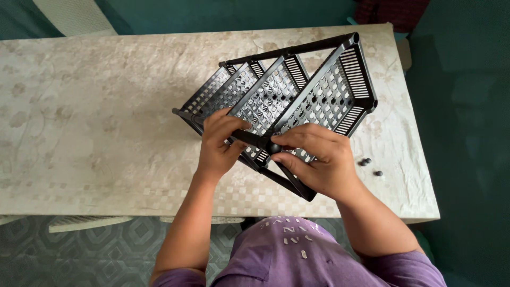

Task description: The person assembles a black plastic storage rack on a table. They insert four vertical legs into the base, attach a side panel, and secure the structure with small black caps. The rack is then placed upright on the table.

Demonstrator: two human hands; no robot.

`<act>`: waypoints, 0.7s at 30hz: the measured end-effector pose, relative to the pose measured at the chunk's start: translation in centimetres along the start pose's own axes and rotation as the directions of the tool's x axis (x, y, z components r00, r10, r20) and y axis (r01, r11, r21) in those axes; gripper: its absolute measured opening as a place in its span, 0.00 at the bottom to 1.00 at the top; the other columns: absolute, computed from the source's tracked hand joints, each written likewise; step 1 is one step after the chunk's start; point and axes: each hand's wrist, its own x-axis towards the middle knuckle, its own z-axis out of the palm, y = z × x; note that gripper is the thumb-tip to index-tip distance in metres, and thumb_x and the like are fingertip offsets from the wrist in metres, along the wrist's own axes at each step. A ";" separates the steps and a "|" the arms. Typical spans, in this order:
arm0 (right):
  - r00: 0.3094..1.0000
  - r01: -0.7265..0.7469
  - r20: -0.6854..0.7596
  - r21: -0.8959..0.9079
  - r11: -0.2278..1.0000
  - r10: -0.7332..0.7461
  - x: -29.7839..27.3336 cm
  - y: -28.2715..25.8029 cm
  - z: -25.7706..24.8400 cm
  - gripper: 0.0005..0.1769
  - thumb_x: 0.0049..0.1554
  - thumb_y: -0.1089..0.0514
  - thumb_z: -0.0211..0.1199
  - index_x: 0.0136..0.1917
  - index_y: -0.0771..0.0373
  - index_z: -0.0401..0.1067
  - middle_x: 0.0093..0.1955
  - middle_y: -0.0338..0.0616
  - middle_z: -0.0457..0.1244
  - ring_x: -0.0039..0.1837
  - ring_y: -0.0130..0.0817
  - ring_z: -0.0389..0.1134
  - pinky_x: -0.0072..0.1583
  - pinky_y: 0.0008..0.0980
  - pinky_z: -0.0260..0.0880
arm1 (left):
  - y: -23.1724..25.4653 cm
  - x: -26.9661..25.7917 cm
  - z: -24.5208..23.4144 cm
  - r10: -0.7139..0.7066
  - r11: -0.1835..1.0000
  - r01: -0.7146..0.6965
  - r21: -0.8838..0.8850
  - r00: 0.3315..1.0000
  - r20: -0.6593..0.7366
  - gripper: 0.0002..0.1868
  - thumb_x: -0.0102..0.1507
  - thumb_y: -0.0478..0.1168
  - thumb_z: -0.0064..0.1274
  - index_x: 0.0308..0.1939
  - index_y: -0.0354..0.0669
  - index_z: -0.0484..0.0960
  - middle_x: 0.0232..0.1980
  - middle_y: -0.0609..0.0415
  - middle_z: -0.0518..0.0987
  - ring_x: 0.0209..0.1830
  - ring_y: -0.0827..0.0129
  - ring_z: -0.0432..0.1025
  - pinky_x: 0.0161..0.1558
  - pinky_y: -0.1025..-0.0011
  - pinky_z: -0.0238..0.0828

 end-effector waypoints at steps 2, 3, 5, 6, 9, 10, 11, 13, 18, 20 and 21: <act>1.000 -0.008 0.002 0.012 1.000 0.008 -0.2 0.0 0.3 0.16 0.52 0.64 0.76 0.54 0.63 0.78 0.50 0.46 0.71 0.52 0.37 0.75 0.53 0.30 0.76 | 0.7 0.3 -0.2 -0.003 1.000 0.003 0.013 1.000 0.003 0.18 0.56 0.39 0.64 0.49 0.45 0.83 0.49 0.56 0.82 0.63 0.53 0.71 0.72 0.55 0.60; 1.000 -0.023 -0.005 0.010 1.000 0.024 -0.3 0.0 0.6 0.16 0.52 0.64 0.76 0.54 0.64 0.78 0.50 0.46 0.71 0.52 0.37 0.75 0.53 0.30 0.76 | 1.1 0.5 -0.3 -0.008 1.000 0.008 0.025 1.000 -0.001 0.18 0.56 0.40 0.65 0.50 0.45 0.83 0.50 0.56 0.82 0.62 0.53 0.71 0.72 0.54 0.60; 0.998 -0.052 -0.021 0.007 0.999 0.052 -0.6 -0.1 1.2 0.16 0.53 0.64 0.76 0.54 0.64 0.78 0.51 0.46 0.71 0.52 0.36 0.75 0.53 0.30 0.75 | 2.3 0.5 -0.8 0.030 0.981 -0.022 0.193 0.999 -0.039 0.21 0.55 0.42 0.66 0.52 0.46 0.84 0.52 0.52 0.80 0.62 0.49 0.69 0.70 0.52 0.59; 0.998 -0.065 -0.025 0.019 0.998 0.066 -0.7 -0.2 1.4 0.16 0.52 0.64 0.76 0.54 0.63 0.78 0.51 0.46 0.71 0.52 0.36 0.75 0.53 0.29 0.76 | 3.3 0.0 -1.0 0.077 0.937 -0.050 0.345 0.995 -0.066 0.23 0.53 0.42 0.66 0.52 0.47 0.84 0.53 0.49 0.80 0.62 0.44 0.67 0.67 0.51 0.57; 0.997 -0.072 -0.018 0.042 0.997 0.073 -0.9 -0.3 2.0 0.16 0.52 0.63 0.76 0.54 0.62 0.79 0.50 0.45 0.71 0.51 0.34 0.75 0.52 0.29 0.76 | 5.5 -1.0 -0.3 0.126 0.963 -0.094 0.252 0.985 -0.115 0.24 0.56 0.37 0.65 0.57 0.44 0.82 0.56 0.49 0.78 0.64 0.46 0.68 0.68 0.51 0.61; 0.998 -0.055 -0.005 0.044 0.997 0.056 -1.0 -0.3 2.2 0.17 0.52 0.63 0.76 0.55 0.62 0.79 0.50 0.45 0.70 0.51 0.35 0.75 0.53 0.29 0.76 | 5.8 -1.1 -0.1 0.121 0.986 -0.104 0.130 0.984 -0.129 0.24 0.58 0.34 0.64 0.59 0.42 0.80 0.56 0.50 0.78 0.65 0.50 0.70 0.71 0.53 0.64; 0.999 -0.040 0.014 0.050 0.998 0.040 -1.0 -0.4 2.4 0.17 0.52 0.63 0.76 0.55 0.62 0.78 0.50 0.45 0.70 0.52 0.35 0.74 0.53 0.30 0.76 | 5.9 -1.3 0.0 0.092 0.992 -0.081 0.097 0.989 -0.112 0.24 0.58 0.33 0.63 0.58 0.42 0.80 0.55 0.50 0.78 0.64 0.50 0.71 0.70 0.53 0.64; 0.998 -0.054 0.030 0.064 0.996 0.052 -1.1 -0.5 2.6 0.17 0.52 0.63 0.76 0.55 0.62 0.79 0.50 0.44 0.70 0.52 0.34 0.75 0.53 0.30 0.76 | 5.9 -1.7 0.1 0.036 0.999 -0.034 0.033 0.996 -0.078 0.23 0.57 0.31 0.62 0.57 0.42 0.80 0.54 0.50 0.78 0.62 0.52 0.73 0.70 0.53 0.64; 0.990 -0.102 0.105 0.108 0.989 0.091 -1.0 -0.5 2.1 0.16 0.51 0.61 0.76 0.54 0.61 0.80 0.47 0.43 0.71 0.49 0.32 0.74 0.50 0.28 0.74 | 4.3 -1.2 -1.1 0.143 0.989 -0.143 -0.021 0.990 0.000 0.21 0.57 0.42 0.64 0.52 0.41 0.81 0.47 0.50 0.77 0.52 0.52 0.72 0.64 0.53 0.65; 0.980 -0.137 0.158 0.118 0.984 0.118 -0.8 -0.3 1.7 0.16 0.52 0.62 0.76 0.54 0.62 0.80 0.46 0.42 0.72 0.48 0.31 0.75 0.50 0.27 0.74 | 3.6 -0.6 -1.6 0.199 0.978 -0.197 -0.066 0.980 0.031 0.21 0.59 0.47 0.64 0.51 0.39 0.80 0.46 0.50 0.78 0.49 0.53 0.72 0.58 0.55 0.65; 0.976 -0.160 0.172 0.133 0.978 0.136 -0.8 -0.2 1.6 0.16 0.52 0.61 0.75 0.54 0.62 0.80 0.45 0.42 0.72 0.47 0.30 0.75 0.49 0.26 0.73 | 3.3 -0.4 -1.7 0.208 0.975 -0.202 -0.096 0.977 0.055 0.21 0.60 0.49 0.63 0.50 0.39 0.80 0.45 0.51 0.78 0.47 0.54 0.72 0.56 0.57 0.65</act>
